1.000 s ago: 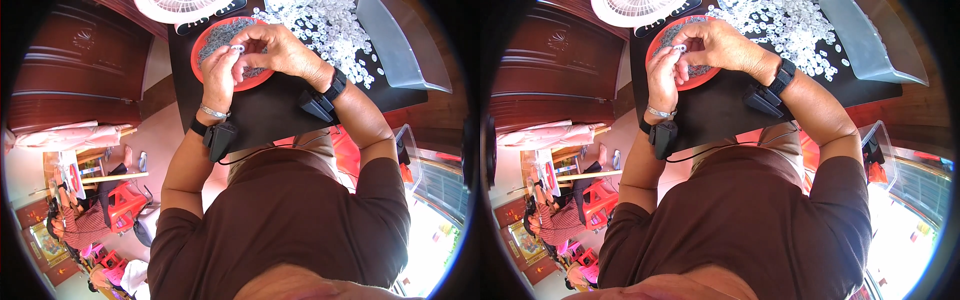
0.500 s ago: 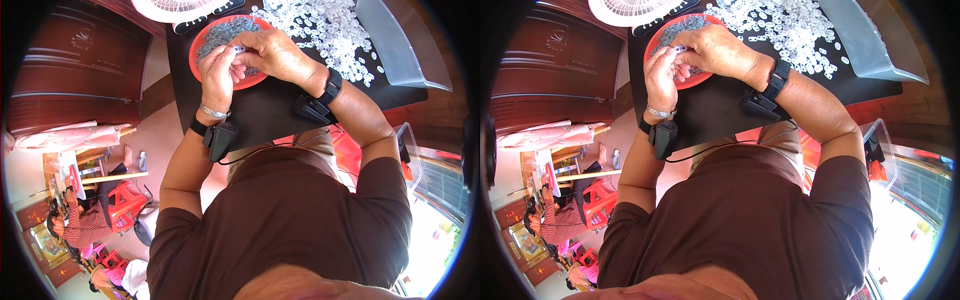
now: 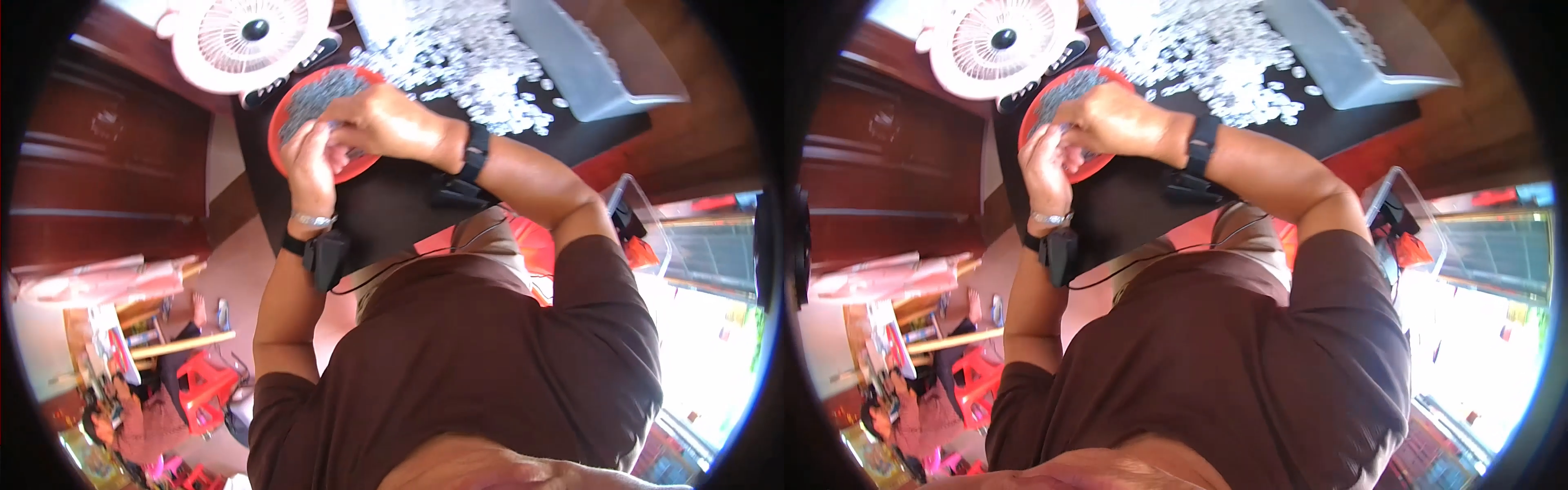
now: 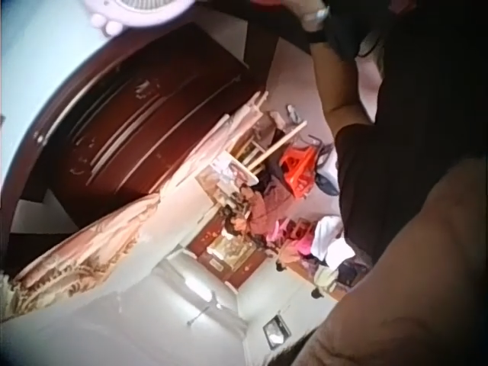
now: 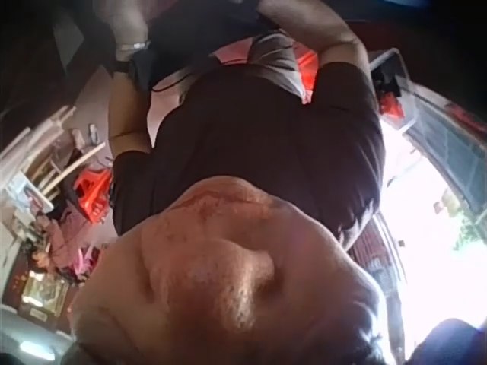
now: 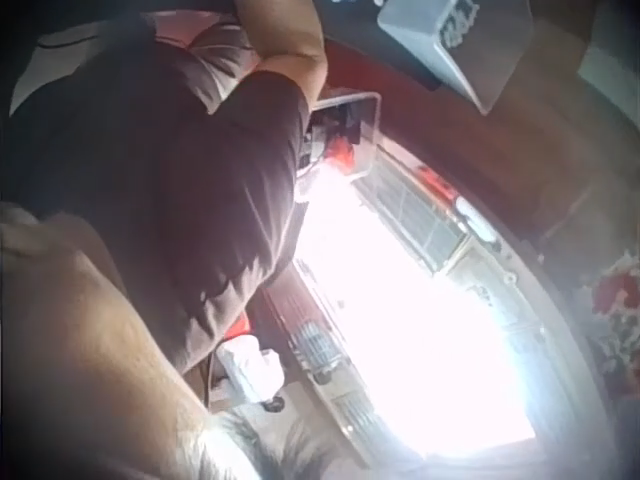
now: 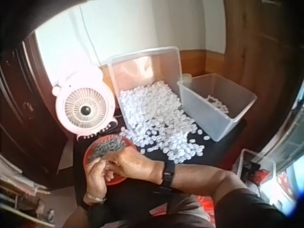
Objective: The recorder is manually assembling small white plastic components by inserting grey pieces into them.
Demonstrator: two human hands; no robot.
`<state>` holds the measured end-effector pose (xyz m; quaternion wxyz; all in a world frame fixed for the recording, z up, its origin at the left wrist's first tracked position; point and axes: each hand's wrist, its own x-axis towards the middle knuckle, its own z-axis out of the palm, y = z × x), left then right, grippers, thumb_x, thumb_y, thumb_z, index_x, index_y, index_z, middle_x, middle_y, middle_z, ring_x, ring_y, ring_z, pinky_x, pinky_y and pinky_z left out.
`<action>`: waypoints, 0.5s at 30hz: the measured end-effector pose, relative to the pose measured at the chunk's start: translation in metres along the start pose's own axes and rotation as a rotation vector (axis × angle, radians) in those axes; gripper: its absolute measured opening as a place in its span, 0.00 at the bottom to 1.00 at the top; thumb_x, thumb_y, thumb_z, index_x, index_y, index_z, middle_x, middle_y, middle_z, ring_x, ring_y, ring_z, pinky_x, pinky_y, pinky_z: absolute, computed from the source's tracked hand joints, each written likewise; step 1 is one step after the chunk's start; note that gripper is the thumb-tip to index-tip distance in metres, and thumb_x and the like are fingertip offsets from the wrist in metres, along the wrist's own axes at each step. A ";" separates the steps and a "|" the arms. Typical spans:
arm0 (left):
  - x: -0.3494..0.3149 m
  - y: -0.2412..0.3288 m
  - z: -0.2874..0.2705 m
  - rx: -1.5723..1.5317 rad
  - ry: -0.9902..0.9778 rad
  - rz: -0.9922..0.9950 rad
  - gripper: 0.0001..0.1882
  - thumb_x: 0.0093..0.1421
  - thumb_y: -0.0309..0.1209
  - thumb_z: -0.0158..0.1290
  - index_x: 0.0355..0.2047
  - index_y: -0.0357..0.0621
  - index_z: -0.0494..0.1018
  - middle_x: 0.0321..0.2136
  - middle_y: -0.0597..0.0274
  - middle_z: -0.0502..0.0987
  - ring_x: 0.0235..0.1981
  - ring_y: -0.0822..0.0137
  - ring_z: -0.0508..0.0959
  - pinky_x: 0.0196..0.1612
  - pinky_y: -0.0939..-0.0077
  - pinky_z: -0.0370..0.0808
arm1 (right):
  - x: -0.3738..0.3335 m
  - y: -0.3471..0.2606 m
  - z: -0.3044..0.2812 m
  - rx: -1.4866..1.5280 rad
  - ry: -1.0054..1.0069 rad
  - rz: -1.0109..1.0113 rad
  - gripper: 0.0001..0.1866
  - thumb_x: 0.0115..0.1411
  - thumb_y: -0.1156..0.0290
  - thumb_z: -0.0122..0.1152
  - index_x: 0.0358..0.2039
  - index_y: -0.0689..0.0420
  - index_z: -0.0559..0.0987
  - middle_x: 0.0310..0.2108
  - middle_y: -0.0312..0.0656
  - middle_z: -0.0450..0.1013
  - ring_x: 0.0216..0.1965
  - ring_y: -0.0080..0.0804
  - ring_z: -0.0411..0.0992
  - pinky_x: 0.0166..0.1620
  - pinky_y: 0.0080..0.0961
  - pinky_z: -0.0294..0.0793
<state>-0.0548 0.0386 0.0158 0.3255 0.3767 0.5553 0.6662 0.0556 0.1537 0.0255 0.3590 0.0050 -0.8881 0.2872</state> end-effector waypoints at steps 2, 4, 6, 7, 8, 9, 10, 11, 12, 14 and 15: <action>0.002 -0.004 -0.002 0.029 0.019 0.032 0.13 0.63 0.35 0.43 0.29 0.39 0.72 0.17 0.68 0.70 0.16 0.80 0.67 0.19 0.87 0.62 | 0.002 -0.005 -0.004 -0.088 0.065 -0.053 0.09 0.50 0.71 0.63 0.33 0.59 0.78 0.22 0.44 0.75 0.26 0.41 0.76 0.29 0.28 0.75; 0.000 0.001 0.005 0.037 0.086 0.058 0.14 0.64 0.36 0.43 0.29 0.39 0.72 0.17 0.68 0.70 0.16 0.80 0.67 0.19 0.88 0.62 | 0.006 -0.016 -0.020 -0.158 0.088 -0.046 0.12 0.49 0.68 0.65 0.35 0.58 0.79 0.23 0.45 0.75 0.26 0.43 0.75 0.30 0.30 0.75; 0.001 0.002 0.002 0.055 0.056 0.151 0.15 0.63 0.36 0.43 0.29 0.39 0.72 0.17 0.69 0.69 0.15 0.80 0.66 0.18 0.88 0.60 | 0.014 -0.024 -0.035 -0.248 0.154 -0.048 0.14 0.49 0.65 0.66 0.35 0.57 0.79 0.23 0.45 0.75 0.25 0.43 0.75 0.29 0.31 0.75; 0.002 0.003 0.003 0.092 0.047 0.165 0.15 0.63 0.36 0.43 0.28 0.38 0.72 0.17 0.69 0.69 0.15 0.80 0.65 0.18 0.88 0.60 | 0.016 -0.029 -0.048 -0.298 0.220 -0.072 0.14 0.49 0.65 0.66 0.35 0.57 0.79 0.24 0.44 0.75 0.26 0.42 0.75 0.29 0.30 0.75; 0.001 0.005 0.002 0.108 0.061 0.169 0.14 0.63 0.36 0.44 0.28 0.38 0.72 0.16 0.69 0.69 0.15 0.80 0.65 0.18 0.88 0.60 | 0.020 -0.038 -0.061 -0.331 0.271 -0.046 0.14 0.50 0.66 0.66 0.36 0.57 0.79 0.25 0.44 0.76 0.26 0.40 0.76 0.30 0.29 0.75; 0.001 0.006 0.001 0.105 0.057 0.177 0.14 0.63 0.36 0.44 0.28 0.38 0.72 0.16 0.69 0.69 0.15 0.80 0.65 0.18 0.88 0.60 | 0.021 -0.043 -0.077 -0.426 0.367 -0.099 0.13 0.49 0.68 0.67 0.36 0.56 0.80 0.26 0.41 0.77 0.25 0.36 0.76 0.30 0.25 0.75; 0.002 0.005 0.000 0.085 0.052 0.164 0.14 0.62 0.35 0.44 0.28 0.39 0.72 0.16 0.69 0.68 0.15 0.80 0.65 0.18 0.88 0.59 | 0.019 -0.047 -0.095 -0.437 0.407 -0.126 0.12 0.49 0.70 0.67 0.36 0.55 0.80 0.26 0.40 0.77 0.25 0.32 0.77 0.29 0.23 0.75; 0.001 0.004 -0.002 0.068 0.057 0.150 0.13 0.62 0.35 0.44 0.27 0.39 0.72 0.16 0.69 0.68 0.14 0.80 0.65 0.17 0.88 0.59 | 0.017 -0.056 -0.113 -0.485 0.464 -0.112 0.10 0.48 0.72 0.68 0.33 0.54 0.81 0.25 0.39 0.77 0.25 0.29 0.77 0.29 0.20 0.75; 0.002 0.003 -0.003 0.051 0.066 0.147 0.12 0.61 0.34 0.45 0.27 0.39 0.72 0.15 0.70 0.68 0.14 0.80 0.65 0.17 0.87 0.58 | 0.015 -0.056 -0.133 -0.544 0.507 -0.074 0.10 0.49 0.69 0.66 0.33 0.54 0.80 0.25 0.40 0.76 0.25 0.33 0.76 0.30 0.23 0.75; 0.005 0.004 0.003 0.028 0.020 0.170 0.11 0.62 0.33 0.45 0.28 0.40 0.72 0.16 0.69 0.69 0.14 0.79 0.66 0.18 0.87 0.58 | 0.003 -0.084 -0.184 -0.698 0.661 -0.095 0.11 0.51 0.71 0.63 0.35 0.60 0.79 0.26 0.50 0.74 0.23 0.41 0.75 0.26 0.27 0.73; 0.005 0.005 0.003 0.041 0.037 0.171 0.11 0.62 0.33 0.45 0.28 0.40 0.72 0.16 0.70 0.69 0.14 0.79 0.66 0.17 0.87 0.58 | -0.006 -0.074 -0.203 -0.849 0.693 0.052 0.12 0.51 0.68 0.63 0.35 0.60 0.79 0.26 0.50 0.75 0.24 0.44 0.75 0.27 0.30 0.74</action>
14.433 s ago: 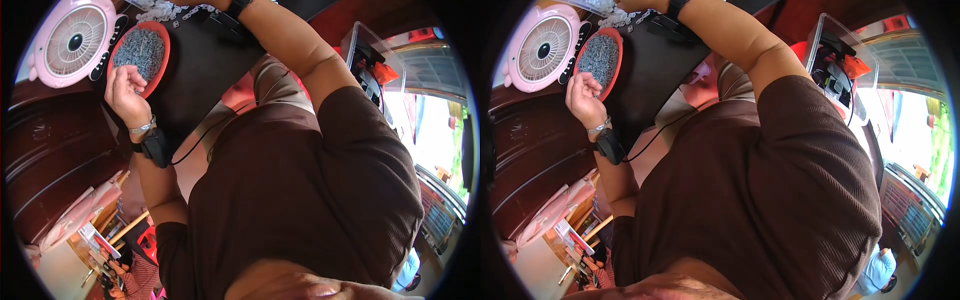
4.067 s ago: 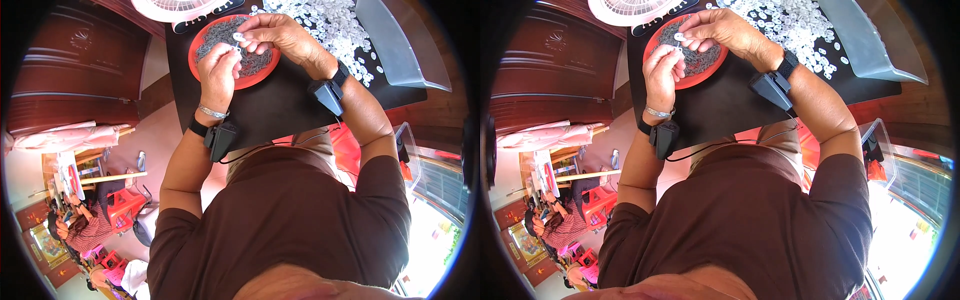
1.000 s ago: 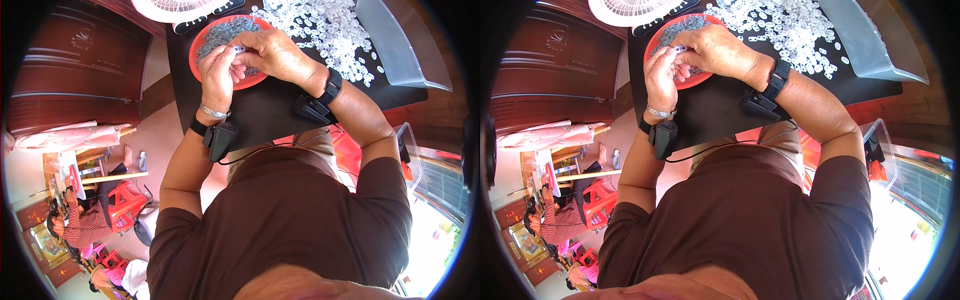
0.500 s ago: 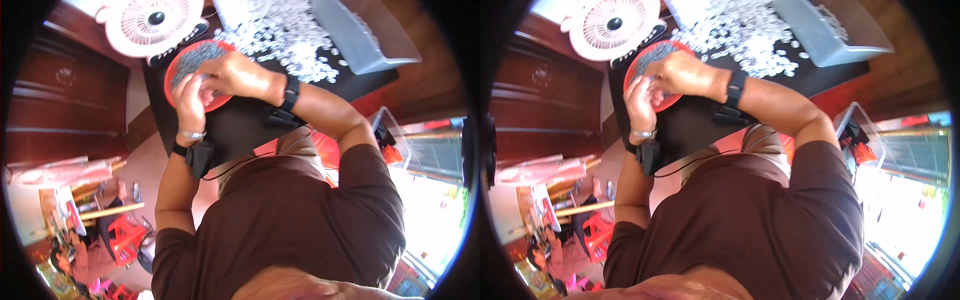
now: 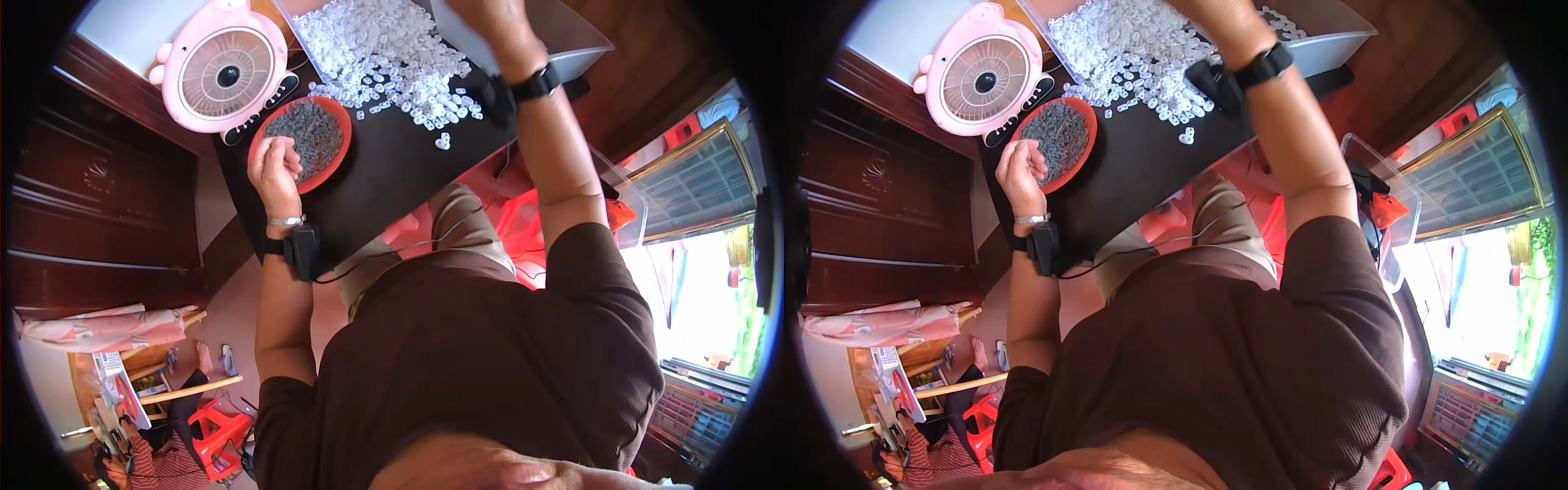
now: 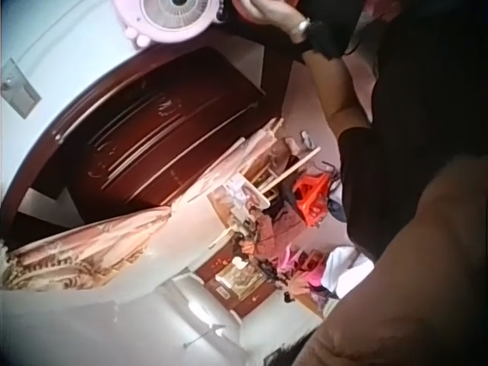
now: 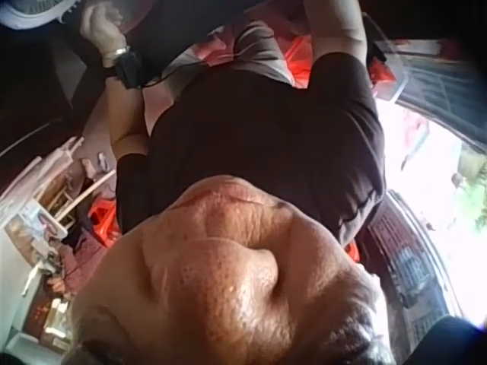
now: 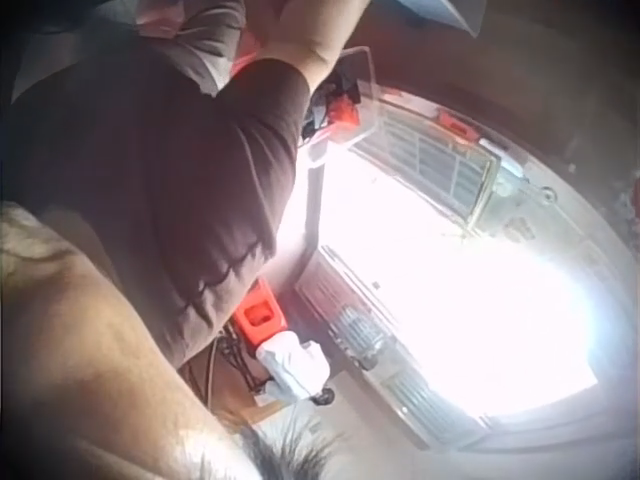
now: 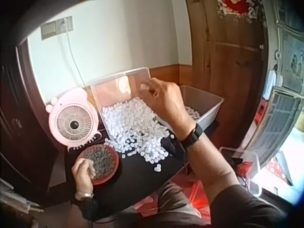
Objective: The recorder is manually assembling small white plastic components by inserting grey pieces into them.
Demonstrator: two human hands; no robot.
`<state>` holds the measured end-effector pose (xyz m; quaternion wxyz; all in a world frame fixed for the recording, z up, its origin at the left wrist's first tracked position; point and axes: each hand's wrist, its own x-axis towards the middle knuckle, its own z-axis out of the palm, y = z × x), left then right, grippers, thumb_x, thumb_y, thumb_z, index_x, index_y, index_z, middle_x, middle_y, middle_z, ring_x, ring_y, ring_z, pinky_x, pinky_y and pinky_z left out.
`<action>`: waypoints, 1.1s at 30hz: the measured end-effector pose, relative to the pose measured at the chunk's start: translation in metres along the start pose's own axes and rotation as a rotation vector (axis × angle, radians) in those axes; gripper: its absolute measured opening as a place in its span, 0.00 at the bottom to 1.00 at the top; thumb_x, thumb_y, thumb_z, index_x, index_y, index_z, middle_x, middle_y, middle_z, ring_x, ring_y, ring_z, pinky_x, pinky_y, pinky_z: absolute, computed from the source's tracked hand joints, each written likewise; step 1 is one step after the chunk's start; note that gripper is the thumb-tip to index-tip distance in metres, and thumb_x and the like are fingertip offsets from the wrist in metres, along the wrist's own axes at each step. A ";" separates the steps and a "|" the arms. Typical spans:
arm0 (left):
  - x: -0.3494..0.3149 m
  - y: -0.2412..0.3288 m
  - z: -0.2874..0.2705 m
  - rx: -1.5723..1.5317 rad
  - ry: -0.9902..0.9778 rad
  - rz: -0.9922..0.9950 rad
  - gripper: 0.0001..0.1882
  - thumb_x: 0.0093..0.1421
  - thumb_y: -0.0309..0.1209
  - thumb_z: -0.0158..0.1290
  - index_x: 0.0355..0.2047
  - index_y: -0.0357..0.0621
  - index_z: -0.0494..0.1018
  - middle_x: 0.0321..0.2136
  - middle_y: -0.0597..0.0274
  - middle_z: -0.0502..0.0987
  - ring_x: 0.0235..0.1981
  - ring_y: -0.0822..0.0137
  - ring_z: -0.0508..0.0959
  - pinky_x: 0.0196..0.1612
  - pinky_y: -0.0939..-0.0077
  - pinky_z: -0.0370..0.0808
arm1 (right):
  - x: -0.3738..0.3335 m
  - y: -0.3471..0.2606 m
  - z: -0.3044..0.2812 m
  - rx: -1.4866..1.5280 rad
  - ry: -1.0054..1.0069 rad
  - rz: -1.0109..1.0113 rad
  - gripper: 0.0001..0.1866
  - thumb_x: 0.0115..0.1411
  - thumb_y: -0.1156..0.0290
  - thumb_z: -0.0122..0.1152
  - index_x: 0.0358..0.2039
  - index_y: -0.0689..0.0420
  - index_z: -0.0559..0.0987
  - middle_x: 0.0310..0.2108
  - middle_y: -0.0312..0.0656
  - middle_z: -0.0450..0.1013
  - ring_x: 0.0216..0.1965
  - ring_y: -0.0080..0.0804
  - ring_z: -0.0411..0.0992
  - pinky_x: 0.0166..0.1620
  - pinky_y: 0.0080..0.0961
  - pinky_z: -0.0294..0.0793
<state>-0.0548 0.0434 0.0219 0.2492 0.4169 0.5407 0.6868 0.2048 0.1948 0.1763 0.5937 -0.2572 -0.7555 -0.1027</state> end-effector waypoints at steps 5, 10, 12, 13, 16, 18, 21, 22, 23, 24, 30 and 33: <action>-0.003 0.007 0.000 0.064 -0.026 -0.016 0.11 0.61 0.33 0.46 0.28 0.40 0.72 0.16 0.69 0.69 0.15 0.79 0.66 0.17 0.88 0.59 | -0.010 0.033 -0.033 -0.231 -0.034 0.016 0.18 0.50 0.68 0.62 0.40 0.62 0.77 0.38 0.52 0.75 0.38 0.49 0.74 0.42 0.36 0.73; -0.008 0.037 0.002 0.204 -0.129 0.017 0.10 0.58 0.32 0.48 0.26 0.39 0.73 0.16 0.69 0.69 0.16 0.80 0.66 0.19 0.88 0.60 | -0.049 0.010 -0.061 0.052 -0.069 0.187 0.10 0.51 0.70 0.59 0.30 0.63 0.78 0.28 0.50 0.76 0.31 0.45 0.75 0.33 0.31 0.73; -0.015 0.053 0.000 0.268 -0.171 -0.042 0.09 0.59 0.32 0.49 0.28 0.40 0.74 0.19 0.70 0.70 0.18 0.81 0.67 0.21 0.89 0.61 | -0.076 0.013 -0.068 0.105 -0.127 0.200 0.08 0.51 0.70 0.59 0.26 0.62 0.78 0.23 0.50 0.74 0.25 0.43 0.75 0.29 0.30 0.72; -0.023 0.058 -0.002 0.345 -0.157 -0.009 0.10 0.60 0.34 0.49 0.29 0.40 0.74 0.19 0.70 0.70 0.19 0.81 0.67 0.22 0.89 0.62 | -0.094 0.024 -0.067 0.151 -0.197 0.253 0.08 0.51 0.70 0.58 0.26 0.62 0.78 0.22 0.51 0.74 0.25 0.44 0.75 0.28 0.31 0.72; -0.057 0.058 -0.017 0.532 -0.069 0.122 0.13 0.62 0.36 0.46 0.30 0.39 0.74 0.22 0.67 0.73 0.22 0.79 0.70 0.25 0.85 0.64 | -0.125 0.006 -0.079 0.226 -0.250 0.392 0.10 0.52 0.67 0.58 0.25 0.62 0.78 0.22 0.52 0.74 0.25 0.46 0.75 0.28 0.34 0.72; -0.085 0.050 -0.025 0.691 0.004 0.185 0.13 0.62 0.36 0.46 0.31 0.38 0.74 0.23 0.62 0.75 0.25 0.71 0.72 0.29 0.78 0.67 | -0.163 0.022 -0.050 0.094 -0.330 0.276 0.11 0.49 0.62 0.63 0.31 0.52 0.80 0.23 0.43 0.75 0.23 0.42 0.74 0.27 0.31 0.74; -0.109 0.025 -0.032 0.998 0.038 0.332 0.12 0.60 0.34 0.47 0.36 0.37 0.73 0.33 0.51 0.74 0.34 0.54 0.74 0.37 0.66 0.71 | -0.200 0.016 -0.033 -0.010 -0.460 0.294 0.14 0.50 0.59 0.61 0.35 0.53 0.79 0.32 0.45 0.76 0.34 0.43 0.75 0.37 0.36 0.74; -0.114 0.020 -0.032 1.062 0.021 0.343 0.11 0.59 0.32 0.47 0.37 0.38 0.72 0.35 0.50 0.73 0.37 0.53 0.72 0.40 0.63 0.69 | -0.207 0.012 -0.026 -0.044 -0.516 0.282 0.14 0.50 0.60 0.61 0.34 0.53 0.79 0.33 0.45 0.75 0.36 0.44 0.74 0.38 0.36 0.74; -0.114 0.014 -0.031 1.105 0.000 0.358 0.11 0.59 0.32 0.47 0.37 0.38 0.72 0.36 0.50 0.73 0.39 0.52 0.71 0.43 0.62 0.68 | -0.216 0.011 -0.017 -0.046 -0.472 0.255 0.12 0.48 0.60 0.62 0.29 0.55 0.79 0.29 0.44 0.74 0.35 0.43 0.74 0.37 0.36 0.74; -0.116 0.009 -0.031 1.152 -0.008 0.370 0.11 0.59 0.31 0.47 0.37 0.38 0.72 0.36 0.50 0.73 0.40 0.51 0.70 0.45 0.61 0.66 | -0.220 0.009 -0.010 -0.053 -0.477 0.225 0.12 0.49 0.60 0.61 0.30 0.54 0.78 0.30 0.43 0.74 0.37 0.42 0.72 0.40 0.35 0.73; -0.112 -0.005 -0.022 1.286 -0.001 0.298 0.14 0.59 0.35 0.47 0.40 0.39 0.71 0.39 0.49 0.72 0.45 0.50 0.68 0.51 0.59 0.62 | -0.222 0.017 0.014 -0.021 -0.480 0.165 0.09 0.51 0.63 0.58 0.30 0.54 0.78 0.32 0.41 0.73 0.39 0.40 0.70 0.45 0.32 0.70; -0.112 -0.005 -0.021 1.309 0.002 0.305 0.14 0.59 0.35 0.47 0.40 0.39 0.71 0.40 0.48 0.72 0.46 0.49 0.68 0.51 0.59 0.62 | -0.220 0.015 0.010 -0.008 -0.514 0.178 0.10 0.52 0.64 0.57 0.32 0.55 0.77 0.33 0.41 0.72 0.40 0.40 0.69 0.45 0.33 0.70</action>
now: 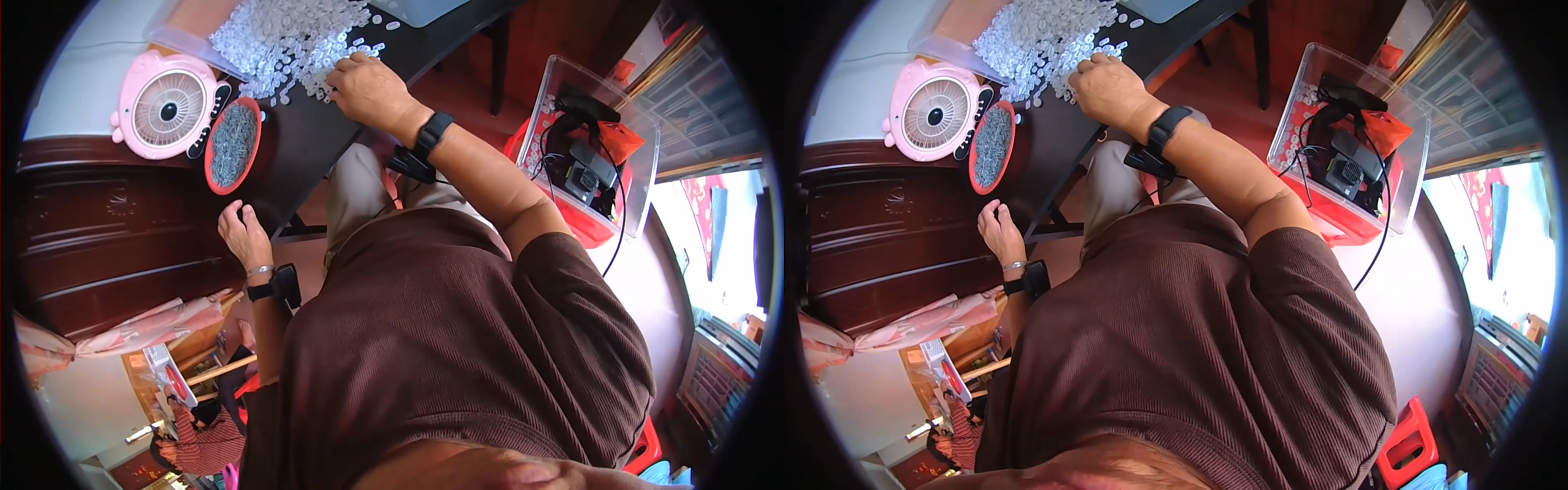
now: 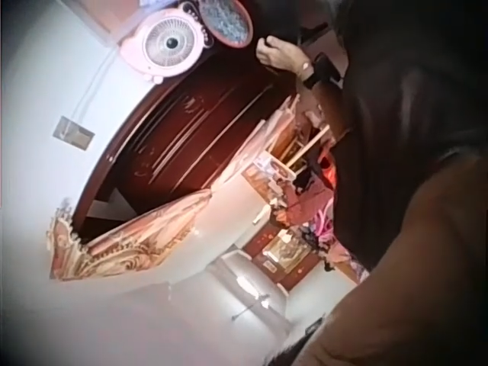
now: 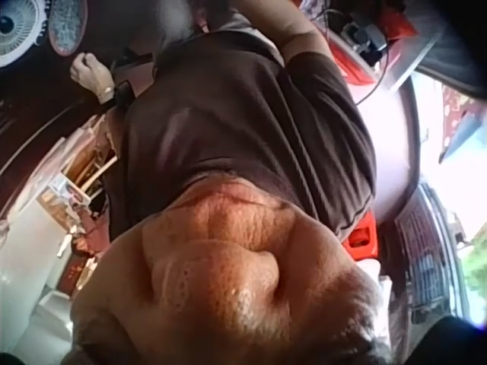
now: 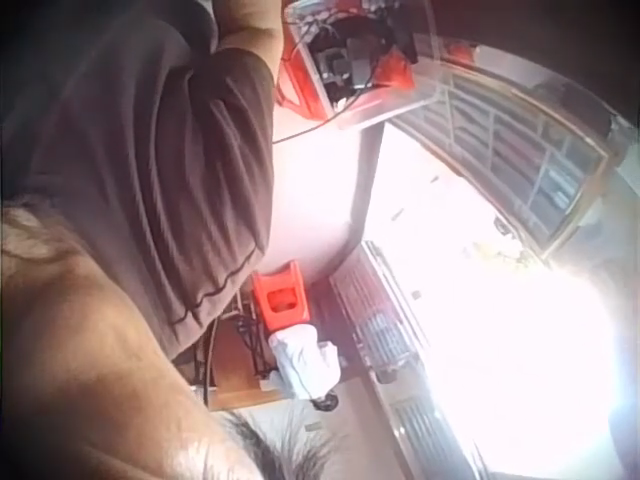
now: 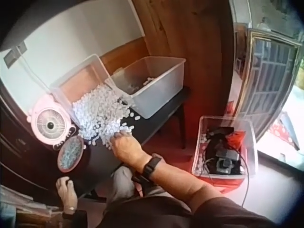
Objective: The recorder is manually assembling small white plastic components by inserting grey pieces into them.
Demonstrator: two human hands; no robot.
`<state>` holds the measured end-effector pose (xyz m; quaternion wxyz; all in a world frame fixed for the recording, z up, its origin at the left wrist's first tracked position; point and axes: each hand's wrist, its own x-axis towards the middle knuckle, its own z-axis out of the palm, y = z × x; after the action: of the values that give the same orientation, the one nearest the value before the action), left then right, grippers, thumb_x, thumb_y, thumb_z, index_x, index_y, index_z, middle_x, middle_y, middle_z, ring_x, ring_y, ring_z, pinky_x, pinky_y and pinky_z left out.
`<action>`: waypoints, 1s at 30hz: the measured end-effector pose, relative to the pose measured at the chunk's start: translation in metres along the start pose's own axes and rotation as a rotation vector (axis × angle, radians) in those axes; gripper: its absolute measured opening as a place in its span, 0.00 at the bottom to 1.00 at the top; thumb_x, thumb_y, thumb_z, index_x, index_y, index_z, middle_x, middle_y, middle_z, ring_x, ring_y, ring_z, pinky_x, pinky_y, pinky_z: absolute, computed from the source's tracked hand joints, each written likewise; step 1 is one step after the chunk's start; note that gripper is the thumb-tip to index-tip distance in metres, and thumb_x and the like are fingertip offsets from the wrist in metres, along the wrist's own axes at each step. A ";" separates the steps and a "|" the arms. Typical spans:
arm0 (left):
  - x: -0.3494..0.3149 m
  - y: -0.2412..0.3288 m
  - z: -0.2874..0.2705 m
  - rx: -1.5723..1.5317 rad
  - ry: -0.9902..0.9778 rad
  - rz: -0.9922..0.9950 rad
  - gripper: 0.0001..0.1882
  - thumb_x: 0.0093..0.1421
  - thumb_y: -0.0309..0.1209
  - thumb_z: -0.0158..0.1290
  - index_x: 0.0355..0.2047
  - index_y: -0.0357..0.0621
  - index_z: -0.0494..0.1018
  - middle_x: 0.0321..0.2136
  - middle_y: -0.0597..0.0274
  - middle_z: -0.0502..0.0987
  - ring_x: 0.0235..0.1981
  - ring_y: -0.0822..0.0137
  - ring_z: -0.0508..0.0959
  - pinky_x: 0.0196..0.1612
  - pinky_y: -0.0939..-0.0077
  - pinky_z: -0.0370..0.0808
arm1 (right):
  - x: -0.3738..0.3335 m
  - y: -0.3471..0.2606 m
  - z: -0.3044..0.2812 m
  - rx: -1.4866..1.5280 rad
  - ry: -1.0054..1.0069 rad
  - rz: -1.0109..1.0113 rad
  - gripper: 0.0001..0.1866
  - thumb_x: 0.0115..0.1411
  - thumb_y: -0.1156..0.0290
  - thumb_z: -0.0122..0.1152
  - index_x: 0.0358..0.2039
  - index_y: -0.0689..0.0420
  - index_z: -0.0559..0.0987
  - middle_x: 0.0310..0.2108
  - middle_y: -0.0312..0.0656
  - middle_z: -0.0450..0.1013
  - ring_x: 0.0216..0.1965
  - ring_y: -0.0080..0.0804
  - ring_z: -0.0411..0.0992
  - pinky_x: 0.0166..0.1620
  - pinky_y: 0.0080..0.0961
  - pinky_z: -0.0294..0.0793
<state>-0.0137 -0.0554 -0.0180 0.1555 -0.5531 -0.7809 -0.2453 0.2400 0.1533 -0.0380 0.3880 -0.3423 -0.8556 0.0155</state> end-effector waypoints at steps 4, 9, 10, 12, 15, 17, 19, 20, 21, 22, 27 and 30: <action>-0.001 0.002 0.000 0.016 -0.001 -0.018 0.13 0.58 0.34 0.47 0.39 0.38 0.71 0.40 0.48 0.72 0.46 0.49 0.68 0.51 0.58 0.63 | 0.001 -0.005 -0.003 0.011 0.011 0.027 0.13 0.53 0.65 0.57 0.38 0.56 0.76 0.37 0.42 0.72 0.42 0.40 0.69 0.47 0.34 0.69; -0.001 -0.002 0.005 0.012 0.015 0.014 0.11 0.56 0.33 0.50 0.36 0.39 0.71 0.37 0.50 0.73 0.43 0.50 0.69 0.49 0.58 0.64 | 0.002 -0.002 0.002 0.037 0.010 -0.014 0.16 0.54 0.66 0.55 0.43 0.56 0.74 0.42 0.44 0.72 0.45 0.43 0.68 0.50 0.36 0.68; -0.001 0.000 0.003 0.008 0.016 0.017 0.11 0.56 0.33 0.50 0.36 0.39 0.71 0.37 0.50 0.73 0.43 0.50 0.69 0.49 0.58 0.64 | 0.003 -0.002 0.003 0.052 0.005 -0.031 0.14 0.55 0.66 0.53 0.41 0.57 0.75 0.40 0.46 0.72 0.45 0.43 0.68 0.49 0.36 0.67; -0.002 -0.001 0.002 0.013 0.013 0.013 0.11 0.56 0.33 0.50 0.35 0.39 0.71 0.37 0.50 0.73 0.43 0.50 0.69 0.49 0.58 0.65 | 0.006 0.000 0.006 0.020 -0.070 -0.084 0.15 0.55 0.66 0.54 0.43 0.54 0.75 0.42 0.43 0.72 0.45 0.42 0.68 0.49 0.36 0.67; 0.000 0.000 0.002 0.035 0.012 0.006 0.11 0.55 0.34 0.51 0.34 0.39 0.71 0.37 0.51 0.73 0.44 0.50 0.70 0.48 0.58 0.66 | 0.011 0.000 0.006 -0.018 -0.129 -0.149 0.14 0.57 0.67 0.54 0.44 0.53 0.75 0.44 0.41 0.72 0.45 0.41 0.68 0.50 0.34 0.67; -0.002 0.003 0.003 0.035 0.011 -0.015 0.10 0.55 0.33 0.51 0.34 0.40 0.71 0.37 0.53 0.72 0.44 0.51 0.70 0.48 0.59 0.66 | 0.011 0.000 0.006 0.012 -0.073 -0.142 0.13 0.56 0.68 0.54 0.42 0.54 0.77 0.43 0.41 0.73 0.44 0.41 0.69 0.50 0.34 0.68; -0.005 0.001 0.001 0.035 0.020 -0.024 0.10 0.55 0.33 0.51 0.34 0.40 0.71 0.37 0.53 0.72 0.44 0.51 0.70 0.47 0.59 0.66 | 0.011 -0.001 0.006 0.068 -0.052 -0.139 0.10 0.54 0.71 0.55 0.37 0.55 0.78 0.37 0.43 0.74 0.42 0.42 0.70 0.49 0.33 0.68; -0.004 0.001 0.002 0.033 0.020 -0.021 0.10 0.55 0.33 0.51 0.34 0.40 0.71 0.37 0.53 0.72 0.44 0.51 0.70 0.47 0.59 0.66 | 0.011 -0.001 0.005 0.073 -0.068 -0.118 0.10 0.54 0.72 0.55 0.37 0.56 0.78 0.35 0.44 0.74 0.41 0.43 0.70 0.48 0.33 0.69; -0.004 0.002 0.002 0.030 0.029 -0.030 0.10 0.55 0.33 0.51 0.34 0.40 0.71 0.37 0.53 0.72 0.44 0.51 0.70 0.47 0.59 0.66 | 0.011 -0.002 0.004 0.103 -0.051 -0.118 0.09 0.53 0.73 0.55 0.35 0.57 0.78 0.34 0.46 0.74 0.40 0.44 0.70 0.47 0.34 0.69; -0.003 0.003 0.002 0.033 0.029 -0.022 0.10 0.55 0.33 0.51 0.34 0.40 0.71 0.37 0.53 0.72 0.44 0.51 0.70 0.46 0.59 0.66 | 0.012 -0.002 0.003 0.100 -0.053 -0.130 0.09 0.53 0.73 0.55 0.35 0.57 0.78 0.34 0.46 0.74 0.40 0.44 0.70 0.47 0.34 0.69; -0.003 0.006 -0.001 0.036 0.019 -0.034 0.09 0.54 0.30 0.50 0.34 0.39 0.70 0.37 0.53 0.72 0.42 0.51 0.70 0.46 0.59 0.66 | 0.011 -0.010 -0.003 0.060 0.021 -0.018 0.06 0.52 0.69 0.57 0.29 0.56 0.79 0.32 0.44 0.73 0.39 0.43 0.70 0.43 0.35 0.71; -0.003 0.007 -0.001 0.034 0.029 -0.031 0.09 0.54 0.30 0.50 0.34 0.39 0.70 0.36 0.53 0.72 0.42 0.51 0.70 0.46 0.59 0.67 | 0.010 -0.010 -0.005 0.012 0.004 0.051 0.08 0.51 0.67 0.59 0.29 0.55 0.78 0.32 0.44 0.73 0.39 0.43 0.70 0.41 0.36 0.72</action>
<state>-0.0060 -0.0569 -0.0170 0.1724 -0.5344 -0.7912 -0.2423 0.2333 0.1502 -0.0249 0.3912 -0.3619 -0.8456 0.0301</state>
